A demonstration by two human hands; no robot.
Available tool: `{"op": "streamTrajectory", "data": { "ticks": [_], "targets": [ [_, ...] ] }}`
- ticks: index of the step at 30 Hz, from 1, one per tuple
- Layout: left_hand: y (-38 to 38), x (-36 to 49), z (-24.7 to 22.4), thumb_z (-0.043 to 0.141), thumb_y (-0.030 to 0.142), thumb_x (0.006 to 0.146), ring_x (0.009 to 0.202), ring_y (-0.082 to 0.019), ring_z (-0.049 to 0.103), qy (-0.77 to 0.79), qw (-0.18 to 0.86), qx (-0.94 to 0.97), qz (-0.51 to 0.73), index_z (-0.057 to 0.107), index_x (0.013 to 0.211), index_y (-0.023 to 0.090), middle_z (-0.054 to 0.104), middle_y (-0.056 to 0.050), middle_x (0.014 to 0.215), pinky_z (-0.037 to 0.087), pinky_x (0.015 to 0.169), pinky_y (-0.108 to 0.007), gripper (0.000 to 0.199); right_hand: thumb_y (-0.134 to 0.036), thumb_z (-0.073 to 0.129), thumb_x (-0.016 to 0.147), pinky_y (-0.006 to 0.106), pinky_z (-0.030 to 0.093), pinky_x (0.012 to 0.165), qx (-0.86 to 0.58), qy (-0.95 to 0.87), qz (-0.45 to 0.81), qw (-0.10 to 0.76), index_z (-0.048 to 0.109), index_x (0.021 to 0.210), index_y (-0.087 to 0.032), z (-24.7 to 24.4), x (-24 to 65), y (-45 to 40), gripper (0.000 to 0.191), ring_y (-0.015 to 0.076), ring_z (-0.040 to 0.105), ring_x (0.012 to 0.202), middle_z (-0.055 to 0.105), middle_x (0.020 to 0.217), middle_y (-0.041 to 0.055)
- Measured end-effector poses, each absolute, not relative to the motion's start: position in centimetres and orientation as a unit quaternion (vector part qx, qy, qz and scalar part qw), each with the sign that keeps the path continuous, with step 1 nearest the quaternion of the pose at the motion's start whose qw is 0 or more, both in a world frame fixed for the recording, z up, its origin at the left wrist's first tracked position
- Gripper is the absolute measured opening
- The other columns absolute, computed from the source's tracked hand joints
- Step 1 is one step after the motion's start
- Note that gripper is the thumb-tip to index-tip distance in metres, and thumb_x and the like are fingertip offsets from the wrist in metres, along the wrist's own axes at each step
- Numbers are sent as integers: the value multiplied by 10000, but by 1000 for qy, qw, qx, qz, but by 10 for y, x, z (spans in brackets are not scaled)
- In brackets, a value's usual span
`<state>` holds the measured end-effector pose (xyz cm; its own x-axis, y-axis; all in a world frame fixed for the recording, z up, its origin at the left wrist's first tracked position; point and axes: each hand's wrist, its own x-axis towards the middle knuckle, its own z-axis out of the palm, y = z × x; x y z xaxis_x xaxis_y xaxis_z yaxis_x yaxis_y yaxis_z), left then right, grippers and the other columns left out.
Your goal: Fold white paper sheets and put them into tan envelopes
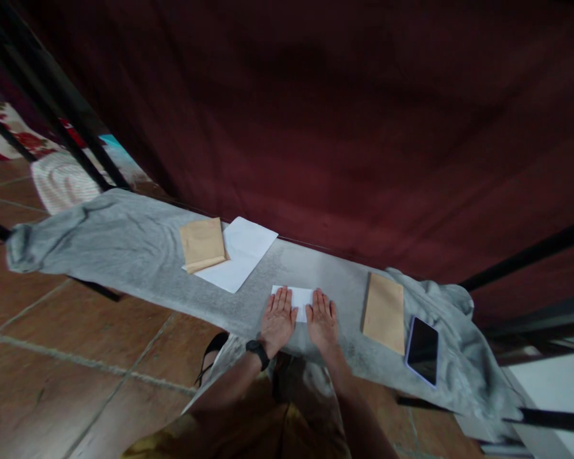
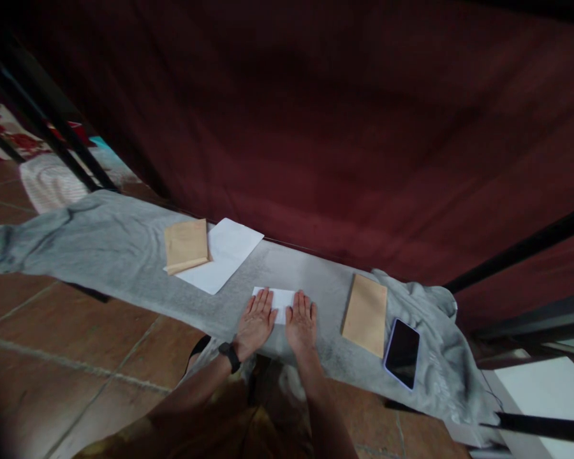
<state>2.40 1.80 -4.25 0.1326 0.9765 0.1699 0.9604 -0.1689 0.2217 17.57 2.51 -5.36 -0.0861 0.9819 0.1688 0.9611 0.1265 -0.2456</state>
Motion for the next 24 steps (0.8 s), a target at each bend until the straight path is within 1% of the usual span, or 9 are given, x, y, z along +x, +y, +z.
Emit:
{"op": "streamTrajectory", "data": {
  "ticks": [4, 6, 9, 13, 17, 21, 24],
  "targets": [
    [17, 21, -41, 312, 337, 1013, 1506, -258, 279, 646, 22, 754, 120, 387, 1517, 61, 346, -156, 1601, 215, 1240, -442, 579, -343, 228, 1046, 478, 215, 1208, -661, -729, 38, 170, 382, 1522, -76, -43, 162, 23, 567, 259, 335, 1474, 381, 1579, 170],
    [18, 21, -40, 317, 284, 998, 1511, -258, 262, 640, 21, 761, 108, 380, 1520, 58, 341, -158, 1603, 210, 1241, -449, 573, -349, 216, 1051, 458, 232, 1212, -638, -748, 51, 175, 356, 1532, -68, -38, 151, 20, 574, 237, 314, 1485, 366, 1588, 164],
    [18, 20, -41, 316, 203, 971, 1518, -246, 243, 634, 18, 768, 95, 356, 1535, 74, 334, -147, 1610, 211, 1238, -455, 580, -369, 210, 1061, 427, 246, 1217, -602, -779, 76, 159, 319, 1547, -78, -38, 141, 12, 577, 209, 288, 1498, 329, 1607, 143],
    [16, 16, -42, 339, 278, 988, 1516, -253, 249, 636, 9, 765, 103, 368, 1529, 76, 336, -148, 1610, 217, 1236, -444, 578, -406, 235, 1062, 453, 213, 1227, -613, -774, 53, 150, 300, 1554, -83, -48, 150, 4, 593, 233, 282, 1502, 315, 1608, 146],
    [10, 9, -40, 334, 357, 1006, 1510, -263, 266, 654, 2, 746, 122, 358, 1533, 70, 345, -163, 1601, 222, 1234, -456, 601, -394, 255, 1058, 448, 226, 1219, -618, -770, 21, 156, 304, 1555, -93, -55, 168, 2, 584, 235, 315, 1486, 345, 1596, 133],
    [2, -4, -40, 353, 425, 1001, 1503, -287, 282, 667, 1, 732, 139, 332, 1545, 70, 356, -179, 1591, 227, 1229, -480, 650, -415, 261, 1057, 459, 220, 1218, -621, -768, 1, 156, 318, 1554, -115, -59, 178, -1, 584, 243, 357, 1464, 366, 1588, 132],
    [-2, -9, -41, 361, 433, 994, 1491, -312, 307, 679, -8, 719, 149, 336, 1545, 84, 401, -184, 1566, 226, 1219, -533, 653, -415, 270, 1057, 471, 214, 1218, -621, -767, -8, 159, 325, 1554, -127, -61, 181, -3, 577, 248, 357, 1463, 367, 1589, 125]
  ]
}}
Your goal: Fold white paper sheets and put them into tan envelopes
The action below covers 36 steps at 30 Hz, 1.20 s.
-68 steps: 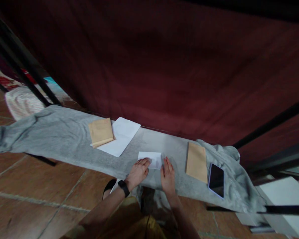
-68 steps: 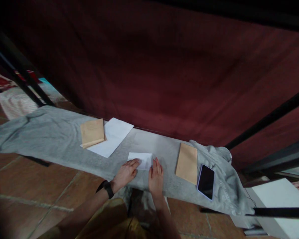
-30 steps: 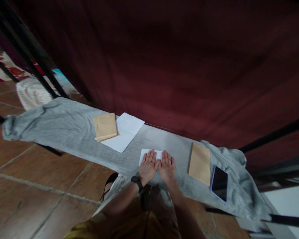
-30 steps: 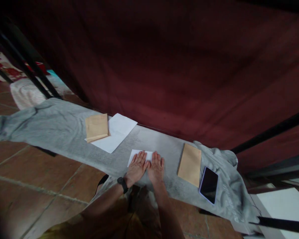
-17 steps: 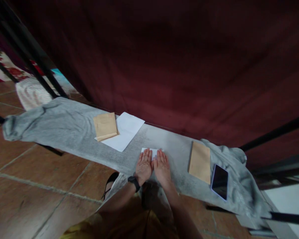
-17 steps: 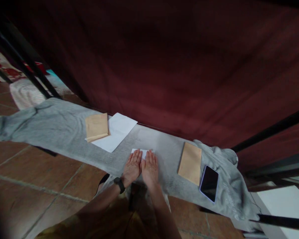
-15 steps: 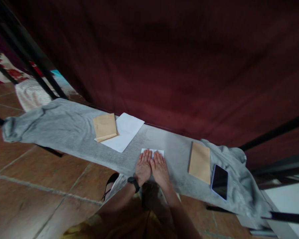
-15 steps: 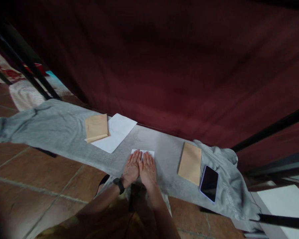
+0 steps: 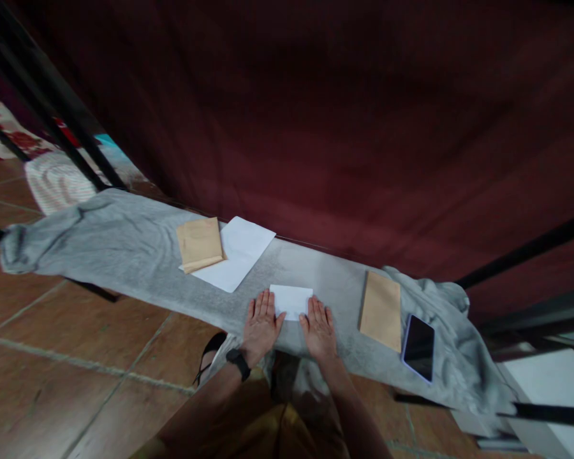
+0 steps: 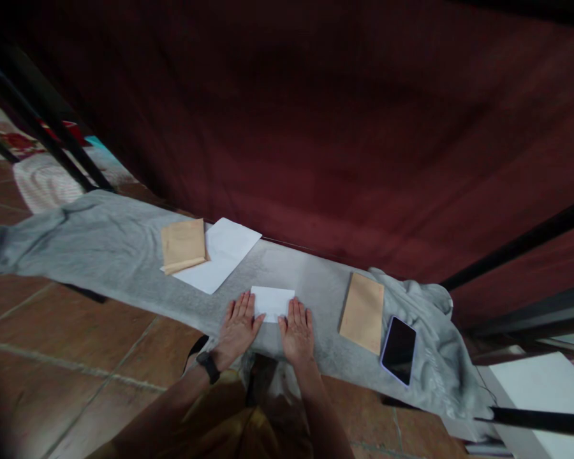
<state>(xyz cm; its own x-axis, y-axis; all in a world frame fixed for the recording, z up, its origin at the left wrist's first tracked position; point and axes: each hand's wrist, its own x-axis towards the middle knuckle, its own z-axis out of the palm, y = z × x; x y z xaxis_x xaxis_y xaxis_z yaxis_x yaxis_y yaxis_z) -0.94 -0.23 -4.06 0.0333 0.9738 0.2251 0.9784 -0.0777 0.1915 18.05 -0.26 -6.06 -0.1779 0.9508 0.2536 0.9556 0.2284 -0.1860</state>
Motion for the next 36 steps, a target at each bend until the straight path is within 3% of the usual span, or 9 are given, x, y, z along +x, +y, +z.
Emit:
{"op": "streamTrajectory", "data": {
  "ticks": [3, 7, 14, 21, 32, 36],
  "targets": [
    [-6, -4, -38, 380, 393, 987, 1489, -335, 303, -690, 19, -706, -157, 351, 1533, 69, 401, -198, 1563, 221, 1213, -565, 636, -387, 275, 1057, 473, 210, 1217, -623, -766, -7, 156, 350, 1543, -124, -60, 180, -3, 558, 251, 353, 1465, 375, 1586, 120],
    [-9, 19, -35, 331, 328, 1018, 1505, -266, 281, -615, -17, -773, -157, 364, 1534, 105, 356, -142, 1603, 252, 1226, -473, 563, -326, 275, 1050, 472, 216, 1213, -625, -767, 2, 147, 370, 1531, -101, -57, 180, -3, 539, 254, 342, 1472, 375, 1584, 131],
    [2, 38, -34, 249, 408, 1059, 1498, -219, 301, -523, -80, -838, -135, 409, 1521, 200, 405, -75, 1587, 212, 1238, -475, 531, -180, 308, 1001, 448, 281, 1193, -590, -782, 3, 199, 460, 1485, -137, -49, 189, -16, 509, 215, 437, 1414, 494, 1515, 119],
    [32, 39, -33, 255, 422, 1062, 1488, -194, 320, -475, -86, -868, -113, 443, 1500, 169, 430, -92, 1568, 227, 1227, -406, 540, -172, 372, 1005, 460, 297, 1196, -553, -808, 9, 204, 557, 1408, -161, -44, 194, -37, 444, 224, 516, 1348, 596, 1422, 108],
    [61, 49, -40, 261, 500, 1054, 1506, -203, 280, -473, -77, -868, -129, 374, 1529, 136, 339, -115, 1613, 188, 1239, -418, 608, -218, 346, 1036, 431, 331, 1187, -572, -790, -1, 221, 624, 1332, -118, -47, 193, -38, 418, 220, 556, 1311, 617, 1394, 115],
    [51, 41, -41, 286, 480, 1060, 1509, -191, 269, -458, -65, -875, -142, 377, 1531, 178, 339, -88, 1617, 168, 1246, -416, 566, -197, 341, 1028, 432, 330, 1188, -566, -794, 3, 223, 628, 1330, -127, -49, 195, -38, 423, 218, 554, 1314, 633, 1375, 112]
  ]
}}
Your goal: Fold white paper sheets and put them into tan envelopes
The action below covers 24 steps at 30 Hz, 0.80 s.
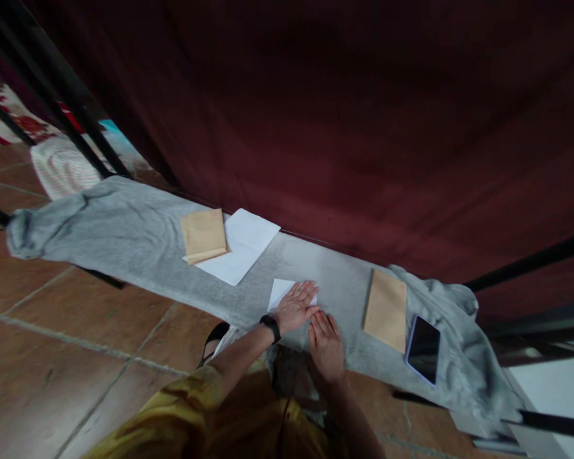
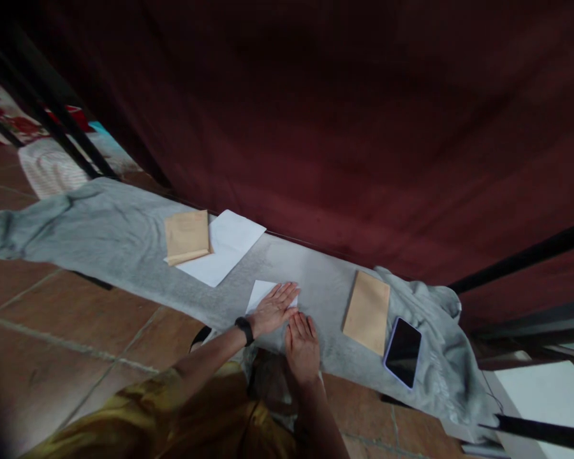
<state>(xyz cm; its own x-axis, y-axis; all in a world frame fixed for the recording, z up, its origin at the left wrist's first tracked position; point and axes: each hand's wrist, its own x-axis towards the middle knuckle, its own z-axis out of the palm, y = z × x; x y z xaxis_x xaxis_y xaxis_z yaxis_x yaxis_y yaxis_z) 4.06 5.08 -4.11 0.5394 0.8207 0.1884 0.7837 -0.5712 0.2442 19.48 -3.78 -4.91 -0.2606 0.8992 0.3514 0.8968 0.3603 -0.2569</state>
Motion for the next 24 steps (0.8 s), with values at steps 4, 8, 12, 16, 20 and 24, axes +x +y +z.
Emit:
{"op": "streamTrajectory", "data": {
  "ticks": [4, 8, 12, 16, 20, 24],
  "targets": [
    [31, 21, -40, 347, 492, 1049, 1505, -190, 280, 422, 66, 891, 153, 390, 1523, 234, 357, -62, 1612, 163, 1248, -423, 542, -188, 347, 1019, 457, 340, 1173, -548, -804, -3, 231, 617, 1339, -132, -48, 197, -37, 423, 229, 549, 1315, 631, 1378, 116],
    [17, -2, -37, 384, 517, 1036, 1513, -196, 259, 406, 80, 897, 155, 354, 1539, 233, 327, -75, 1626, 157, 1249, -413, 579, -192, 369, 1010, 465, 353, 1157, -536, -811, -14, 234, 553, 1403, -132, -49, 199, -37, 438, 242, 539, 1323, 597, 1420, 116],
    [11, -22, -32, 403, 538, 1025, 1521, -214, 239, 381, 88, 908, 150, 356, 1540, 236, 307, -90, 1633, 145, 1246, -418, 599, -168, 371, 998, 470, 356, 1149, -531, -816, -16, 227, 522, 1427, -131, -52, 202, -37, 457, 243, 535, 1324, 585, 1432, 122],
    [9, -34, -30, 453, 533, 1010, 1514, -230, 258, 363, 86, 914, 158, 386, 1525, 280, 327, -76, 1627, 147, 1240, -435, 578, -181, 377, 1006, 473, 344, 1151, -524, -821, -13, 226, 537, 1405, -124, -56, 204, -38, 434, 242, 530, 1326, 584, 1433, 129],
    [7, -37, -30, 487, 538, 993, 1507, -235, 276, 364, 82, 913, 163, 397, 1518, 294, 335, -73, 1625, 160, 1235, -440, 586, -219, 339, 1028, 521, 283, 1181, -533, -811, 8, 240, 554, 1388, -149, -56, 204, -36, 425, 237, 532, 1321, 607, 1405, 128],
    [6, -35, -30, 469, 546, 998, 1510, -233, 265, 365, 78, 915, 150, 390, 1520, 283, 319, -81, 1631, 146, 1238, -438, 589, -297, 265, 1051, 535, 267, 1195, -535, -798, 55, 271, 531, 1413, -160, -50, 189, -24, 469, 230, 492, 1358, 595, 1417, 132]
  ]
}}
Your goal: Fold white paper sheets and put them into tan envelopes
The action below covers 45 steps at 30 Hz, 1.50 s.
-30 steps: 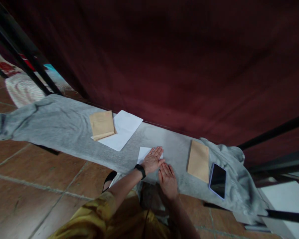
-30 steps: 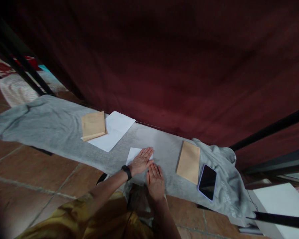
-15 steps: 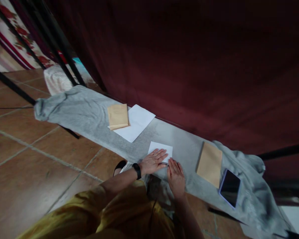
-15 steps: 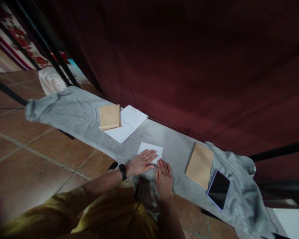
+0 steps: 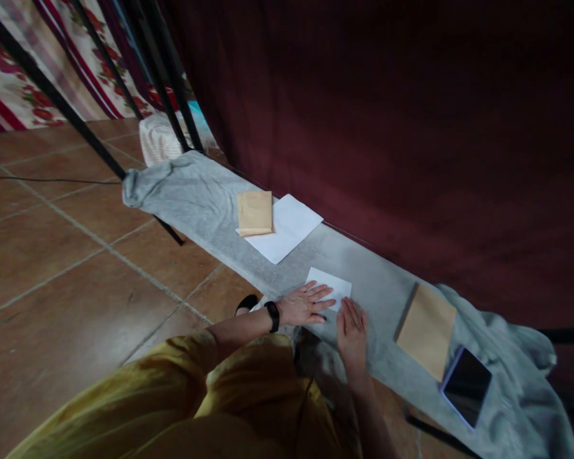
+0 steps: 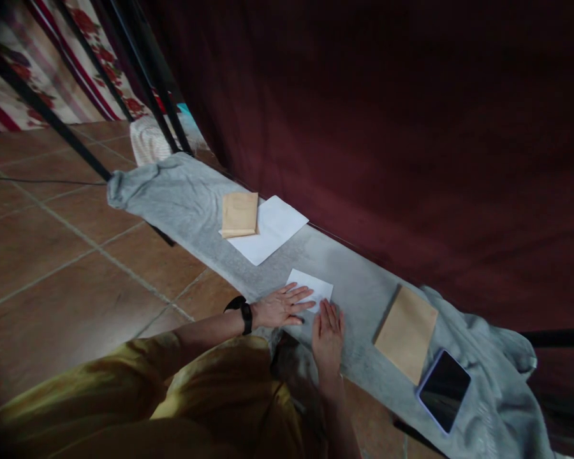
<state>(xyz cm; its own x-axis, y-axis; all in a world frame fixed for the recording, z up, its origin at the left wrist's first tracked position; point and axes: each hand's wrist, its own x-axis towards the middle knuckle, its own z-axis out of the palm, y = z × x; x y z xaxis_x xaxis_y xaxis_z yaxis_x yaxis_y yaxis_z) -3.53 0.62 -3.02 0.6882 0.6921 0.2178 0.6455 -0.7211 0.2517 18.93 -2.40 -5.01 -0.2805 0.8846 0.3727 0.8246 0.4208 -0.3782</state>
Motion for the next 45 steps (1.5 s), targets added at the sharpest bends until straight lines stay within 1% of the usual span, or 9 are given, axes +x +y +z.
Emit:
{"op": "streamTrajectory", "data": {
  "ticks": [4, 7, 12, 16, 20, 32, 38, 41, 45],
  "targets": [
    [6, -34, -32, 508, 528, 988, 1499, -236, 286, 369, 70, 915, 148, 472, 1456, 259, 381, -101, 1597, 160, 1235, -453, 541, -350, 208, 1059, 458, 325, 1184, -511, -814, 115, 251, 460, 1475, -139, -45, 159, -5, 530, 208, 408, 1426, 484, 1523, 131],
    [5, -33, -33, 525, 498, 987, 1487, -238, 306, 374, 72, 913, 149, 507, 1421, 261, 444, -101, 1553, 181, 1232, -467, 494, -389, 162, 1062, 449, 301, 1196, -518, -818, 130, 217, 405, 1512, -121, -46, 142, 7, 577, 206, 364, 1455, 416, 1568, 137],
    [4, -31, -32, 524, 498, 980, 1480, -258, 327, 382, 73, 909, 149, 458, 1469, 195, 474, -146, 1526, 212, 1230, -468, 579, -405, 112, 1064, 441, 247, 1217, -545, -814, 101, 174, 311, 1558, -122, -51, 142, 15, 602, 191, 290, 1495, 327, 1615, 122],
    [3, -31, -30, 434, 494, 1013, 1491, -238, 314, 407, 61, 900, 141, 402, 1504, 145, 405, -153, 1574, 208, 1235, -435, 603, -394, 175, 1068, 461, 221, 1222, -557, -817, 49, 138, 291, 1564, -110, -54, 152, 14, 584, 222, 266, 1507, 285, 1625, 133],
    [5, -36, -34, 339, 476, 1040, 1498, -228, 301, 454, 36, 880, 138, 359, 1525, 112, 368, -149, 1596, 220, 1234, -423, 606, -384, 229, 1064, 464, 222, 1216, -586, -798, 6, 139, 291, 1563, -100, -55, 159, 13, 578, 243, 300, 1493, 314, 1610, 144],
    [16, -42, -31, 296, 471, 1033, 1486, -289, 324, 577, 23, 800, 164, 392, 1512, 88, 419, -184, 1558, 256, 1223, -517, 620, -376, 331, 1052, 474, 259, 1194, -623, -752, -36, 213, 358, 1539, -111, -61, 176, 2, 556, 273, 406, 1433, 437, 1547, 159],
    [26, 8, -29, 274, 384, 1047, 1493, -240, 312, 503, 55, 850, 150, 380, 1520, 115, 394, -139, 1583, 274, 1222, -469, 554, -302, 352, 1037, 486, 264, 1192, -623, -750, -36, 222, 379, 1527, -109, -62, 176, 1, 527, 269, 420, 1424, 450, 1538, 153],
    [33, 24, -31, 279, 397, 1047, 1490, -236, 320, 472, 65, 869, 135, 389, 1515, 128, 399, -127, 1583, 267, 1221, -473, 551, -231, 310, 1031, 485, 251, 1199, -625, -747, -27, 225, 403, 1515, -117, -59, 175, 0, 506, 252, 421, 1425, 456, 1537, 134],
    [44, 16, -31, 285, 407, 1045, 1474, -260, 346, 494, 47, 858, 136, 398, 1507, 136, 422, -134, 1570, 264, 1210, -498, 548, -269, 336, 1034, 496, 250, 1200, -635, -736, -16, 237, 458, 1481, -114, -53, 173, -1, 488, 261, 440, 1411, 483, 1517, 132]
  ]
}}
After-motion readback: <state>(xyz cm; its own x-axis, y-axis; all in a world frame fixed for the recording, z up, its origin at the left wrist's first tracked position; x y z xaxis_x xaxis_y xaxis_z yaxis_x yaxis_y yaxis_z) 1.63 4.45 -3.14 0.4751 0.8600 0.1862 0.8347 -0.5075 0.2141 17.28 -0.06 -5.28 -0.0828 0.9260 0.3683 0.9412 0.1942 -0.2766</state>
